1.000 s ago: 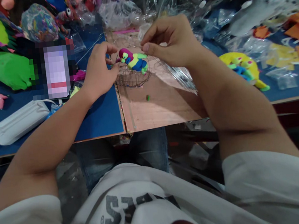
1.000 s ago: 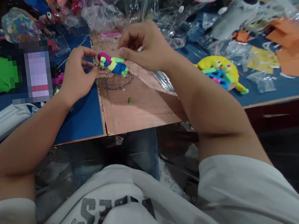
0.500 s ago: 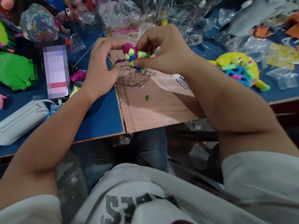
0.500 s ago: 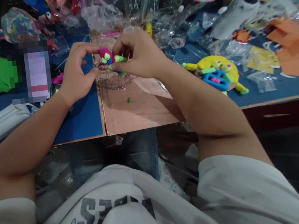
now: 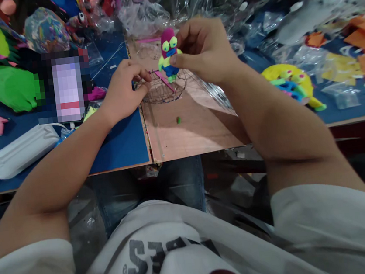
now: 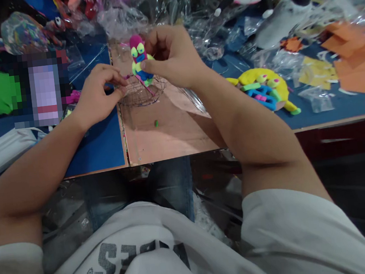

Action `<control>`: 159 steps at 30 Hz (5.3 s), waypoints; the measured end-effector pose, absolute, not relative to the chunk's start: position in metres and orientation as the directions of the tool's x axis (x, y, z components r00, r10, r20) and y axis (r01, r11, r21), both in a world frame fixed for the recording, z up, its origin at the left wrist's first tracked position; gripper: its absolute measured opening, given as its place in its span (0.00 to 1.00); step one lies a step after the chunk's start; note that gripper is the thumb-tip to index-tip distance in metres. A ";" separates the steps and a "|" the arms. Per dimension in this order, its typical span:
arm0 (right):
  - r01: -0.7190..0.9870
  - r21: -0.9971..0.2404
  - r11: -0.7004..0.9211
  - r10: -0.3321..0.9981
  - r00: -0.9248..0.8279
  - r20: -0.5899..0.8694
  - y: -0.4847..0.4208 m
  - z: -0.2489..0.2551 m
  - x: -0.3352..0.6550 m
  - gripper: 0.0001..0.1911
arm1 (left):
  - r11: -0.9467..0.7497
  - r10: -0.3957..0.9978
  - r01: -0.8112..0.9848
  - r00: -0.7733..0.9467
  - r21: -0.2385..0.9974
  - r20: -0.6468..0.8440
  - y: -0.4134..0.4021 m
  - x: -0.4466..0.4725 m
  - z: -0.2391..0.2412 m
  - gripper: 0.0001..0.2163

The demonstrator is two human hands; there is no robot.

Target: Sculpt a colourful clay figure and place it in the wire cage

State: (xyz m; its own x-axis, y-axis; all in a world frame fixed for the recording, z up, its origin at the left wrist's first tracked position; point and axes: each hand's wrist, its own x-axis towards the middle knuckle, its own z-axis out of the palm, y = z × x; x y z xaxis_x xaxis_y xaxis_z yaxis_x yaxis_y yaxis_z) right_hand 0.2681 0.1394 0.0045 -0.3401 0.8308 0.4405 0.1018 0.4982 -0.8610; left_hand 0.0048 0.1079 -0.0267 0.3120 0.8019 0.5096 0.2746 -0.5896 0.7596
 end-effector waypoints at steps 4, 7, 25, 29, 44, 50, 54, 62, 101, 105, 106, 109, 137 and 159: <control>0.085 -0.843 0.531 0.821 -0.299 0.487 0.137 0.007 0.265 0.25 | -0.608 0.791 0.278 0.289 0.743 0.539 0.106 0.007 -0.025 0.08; 0.092 -0.832 0.547 0.815 -0.284 0.505 0.134 0.010 0.264 0.23 | -0.616 0.787 0.287 0.264 0.734 0.557 0.106 0.008 -0.025 0.07; 0.068 -0.775 0.628 0.768 -0.218 0.603 0.135 0.006 0.267 0.24 | -0.607 0.793 0.278 0.273 0.745 0.544 0.108 0.009 -0.029 0.06; 0.088 -0.770 0.632 0.773 -0.151 0.616 0.132 0.012 0.264 0.26 | -0.586 0.807 0.222 0.247 0.779 0.537 0.112 0.009 -0.035 0.08; -0.268 -0.959 0.090 0.987 -0.103 0.121 0.084 0.026 0.228 0.29 | -0.623 0.781 0.029 0.084 0.782 0.619 0.061 0.038 0.003 0.12; -0.298 -0.951 0.083 0.970 -0.194 0.146 0.072 0.027 0.224 0.26 | -0.393 0.895 -0.341 0.070 0.854 0.440 0.057 0.047 0.004 0.19; -0.467 -0.879 0.099 0.959 -0.191 0.209 0.064 0.028 0.217 0.29 | -0.404 0.884 -0.350 0.090 0.845 0.460 0.062 0.045 0.002 0.21; -0.618 -0.786 0.015 0.948 -0.240 0.207 0.057 0.026 0.214 0.14 | -0.398 0.893 -0.342 0.066 0.851 0.444 0.061 0.042 0.005 0.19; -0.422 -0.865 0.270 0.947 -0.048 0.319 0.062 0.019 0.214 0.20 | -0.338 0.890 -0.321 0.198 0.885 0.412 0.063 0.028 0.009 0.12; -0.315 -0.810 0.494 0.864 0.078 0.497 0.060 0.017 0.212 0.20 | -0.424 0.884 -0.183 0.128 0.887 0.449 0.055 0.032 0.014 0.17; -0.282 -0.800 0.530 0.845 0.092 0.527 0.058 0.017 0.212 0.20 | -0.414 0.895 -0.161 0.107 0.896 0.433 0.054 0.033 0.014 0.16; -0.201 -0.770 0.606 0.794 0.093 0.601 0.054 0.017 0.212 0.20 | -0.378 0.918 -0.148 0.067 0.914 0.391 0.051 0.038 0.012 0.13; -0.265 -0.842 0.469 0.877 0.031 0.479 0.057 0.017 0.212 0.21 | -0.323 0.942 -0.174 0.034 0.930 0.334 0.055 0.039 0.007 0.06; -0.231 -0.927 0.297 0.953 0.008 0.304 0.057 0.013 0.208 0.27 | -0.298 0.928 -0.301 0.132 0.906 0.349 0.057 0.039 0.002 0.08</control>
